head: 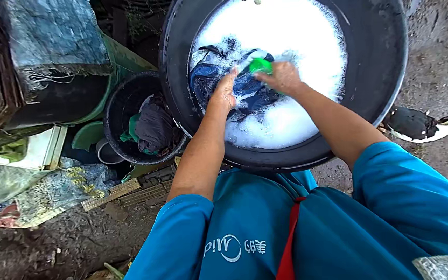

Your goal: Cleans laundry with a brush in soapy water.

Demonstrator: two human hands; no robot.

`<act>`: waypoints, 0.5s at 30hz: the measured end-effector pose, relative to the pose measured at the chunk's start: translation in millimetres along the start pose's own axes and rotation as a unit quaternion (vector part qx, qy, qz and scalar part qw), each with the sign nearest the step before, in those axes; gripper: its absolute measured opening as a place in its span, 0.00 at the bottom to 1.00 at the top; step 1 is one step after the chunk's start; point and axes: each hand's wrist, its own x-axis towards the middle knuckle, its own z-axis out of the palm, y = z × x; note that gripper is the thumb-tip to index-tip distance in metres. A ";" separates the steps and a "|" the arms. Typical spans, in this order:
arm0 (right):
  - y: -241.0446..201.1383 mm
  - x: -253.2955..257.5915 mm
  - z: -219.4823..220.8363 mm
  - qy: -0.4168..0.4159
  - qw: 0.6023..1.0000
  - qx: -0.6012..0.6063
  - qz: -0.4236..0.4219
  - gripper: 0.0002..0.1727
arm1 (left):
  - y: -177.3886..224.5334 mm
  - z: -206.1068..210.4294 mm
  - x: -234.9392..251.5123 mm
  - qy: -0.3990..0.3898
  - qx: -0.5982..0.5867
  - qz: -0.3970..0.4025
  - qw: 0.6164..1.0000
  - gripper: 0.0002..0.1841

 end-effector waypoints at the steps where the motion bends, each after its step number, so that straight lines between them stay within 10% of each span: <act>1: 20.5 3.9 -13.1 0.013 0.998 0.002 0.055 0.40 | 2.4 4.0 -1.0 -0.007 0.011 -0.004 1.000 0.31; 5: 43.4 -3.6 -34.9 0.075 0.985 0.053 0.146 0.38 | 1.2 3.4 3.4 -0.006 -0.003 -0.017 1.000 0.32; 11: -25.2 -6.5 7.9 -0.009 0.997 0.042 -0.060 0.39 | 1.1 2.3 1.7 0.008 -0.027 -0.014 1.000 0.26; 15: 24.7 4.5 -14.7 0.005 0.997 0.015 0.082 0.40 | 3.0 5.4 5.7 -0.001 -0.035 -0.007 0.999 0.31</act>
